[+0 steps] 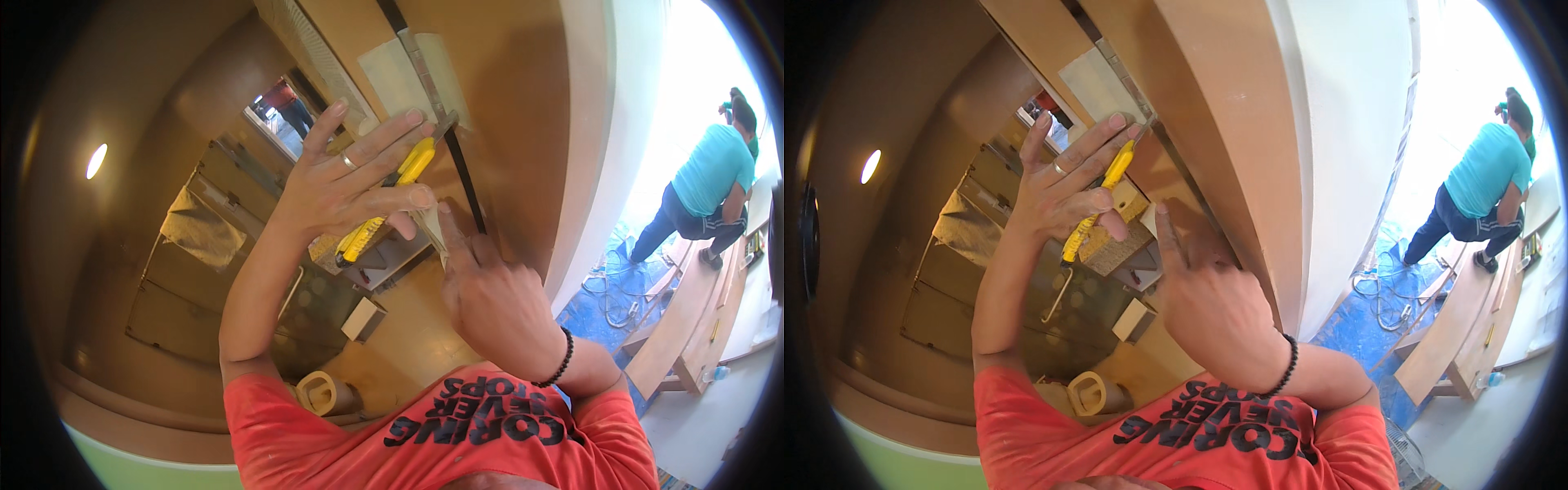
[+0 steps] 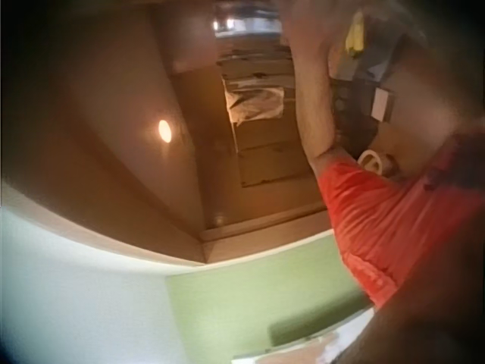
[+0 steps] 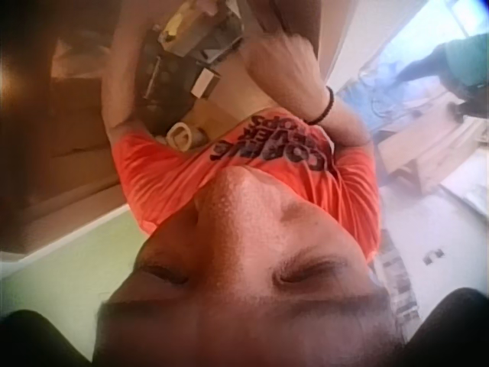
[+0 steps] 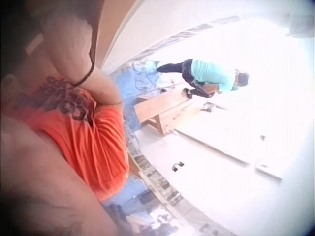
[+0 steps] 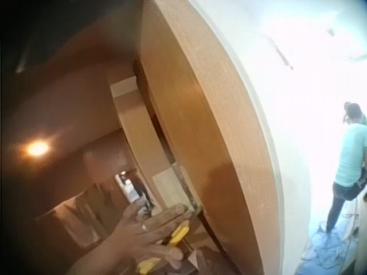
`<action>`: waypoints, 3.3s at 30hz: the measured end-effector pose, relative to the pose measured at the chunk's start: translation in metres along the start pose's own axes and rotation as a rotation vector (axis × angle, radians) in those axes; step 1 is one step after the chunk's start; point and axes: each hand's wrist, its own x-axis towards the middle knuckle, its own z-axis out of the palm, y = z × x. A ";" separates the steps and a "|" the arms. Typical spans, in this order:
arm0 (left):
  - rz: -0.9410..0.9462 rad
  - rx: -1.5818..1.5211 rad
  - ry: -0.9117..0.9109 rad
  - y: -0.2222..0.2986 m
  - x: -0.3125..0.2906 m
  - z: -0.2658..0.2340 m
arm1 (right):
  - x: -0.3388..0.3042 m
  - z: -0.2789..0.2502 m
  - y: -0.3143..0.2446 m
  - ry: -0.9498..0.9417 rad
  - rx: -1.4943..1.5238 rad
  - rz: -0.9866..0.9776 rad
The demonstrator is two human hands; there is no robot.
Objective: The person applies masking tape along the edges of a door frame and door hinges using a utility knife to cut the tape. The person smooths the tape with their fingers and continues taping different sections of the door frame.
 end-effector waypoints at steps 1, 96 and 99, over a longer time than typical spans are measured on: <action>0.009 0.028 -0.024 0.002 -0.003 0.001 | -0.005 0.001 0.006 0.021 0.005 -0.042; -0.248 -1.683 -1.732 0.539 -0.234 0.394 | -0.670 0.365 -0.101 1.366 0.661 2.165; -0.173 -1.619 -1.790 0.529 -0.244 0.383 | -0.656 0.357 -0.100 1.414 0.621 2.212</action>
